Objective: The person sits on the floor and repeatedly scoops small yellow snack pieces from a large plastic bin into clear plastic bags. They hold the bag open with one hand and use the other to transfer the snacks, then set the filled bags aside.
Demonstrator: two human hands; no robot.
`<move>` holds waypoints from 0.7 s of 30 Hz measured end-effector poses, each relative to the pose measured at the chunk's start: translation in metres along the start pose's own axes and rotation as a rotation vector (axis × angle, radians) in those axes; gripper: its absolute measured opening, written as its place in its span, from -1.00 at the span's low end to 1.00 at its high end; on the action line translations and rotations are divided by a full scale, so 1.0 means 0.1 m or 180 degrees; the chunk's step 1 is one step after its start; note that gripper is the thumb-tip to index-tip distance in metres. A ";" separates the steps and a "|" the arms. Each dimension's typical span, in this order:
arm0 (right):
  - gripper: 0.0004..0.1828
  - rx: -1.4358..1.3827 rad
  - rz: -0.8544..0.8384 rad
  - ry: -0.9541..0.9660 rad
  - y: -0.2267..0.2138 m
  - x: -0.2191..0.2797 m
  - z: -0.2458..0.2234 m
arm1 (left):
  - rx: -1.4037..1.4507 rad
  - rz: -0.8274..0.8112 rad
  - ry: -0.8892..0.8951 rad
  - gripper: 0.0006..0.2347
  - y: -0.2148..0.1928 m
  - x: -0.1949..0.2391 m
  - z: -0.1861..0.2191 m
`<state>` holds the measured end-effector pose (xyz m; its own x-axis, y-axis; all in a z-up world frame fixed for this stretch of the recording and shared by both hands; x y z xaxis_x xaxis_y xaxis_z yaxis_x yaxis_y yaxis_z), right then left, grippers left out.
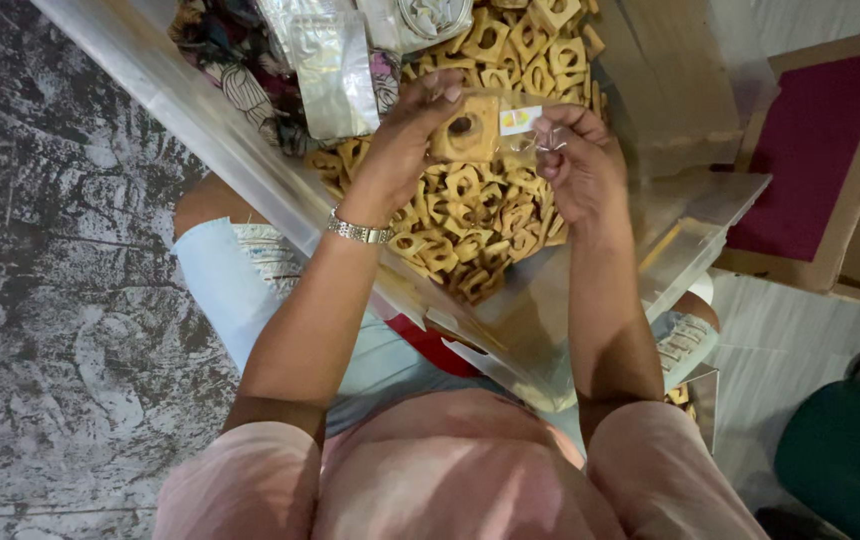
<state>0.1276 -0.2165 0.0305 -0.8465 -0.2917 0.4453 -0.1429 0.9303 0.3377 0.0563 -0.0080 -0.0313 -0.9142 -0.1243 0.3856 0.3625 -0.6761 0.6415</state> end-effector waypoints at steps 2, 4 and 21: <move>-0.84 0.0343 0.0145 -0.0034 0.01 0.02 0.02 | 0.0107 -0.0030 0.0174 -0.54 0.01 -0.01 0.01; -0.81 0.0522 0.0145 -0.0130 0.04 0.04 0.02 | 0.0116 -0.0019 0.0127 -0.53 0.01 -0.02 -0.01; -0.86 0.0743 -0.0043 -0.0174 0.07 0.08 0.05 | 0.0061 -0.0202 0.0222 -0.57 0.06 0.00 -0.02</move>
<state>0.1171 -0.2108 0.0324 -0.8694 -0.2977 0.3944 -0.2635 0.9545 0.1397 0.0584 -0.0130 -0.0291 -0.9456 -0.1323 0.2971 0.3062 -0.6704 0.6759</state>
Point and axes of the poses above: each hand's wrist, its own x-axis away from the middle knuckle, its own y-axis out of the palm, z = x × y, the point moved 5 cm from there along -x, towards the middle knuckle, and after that the axes turned 5 degrees about z, right-handed, at the moved point
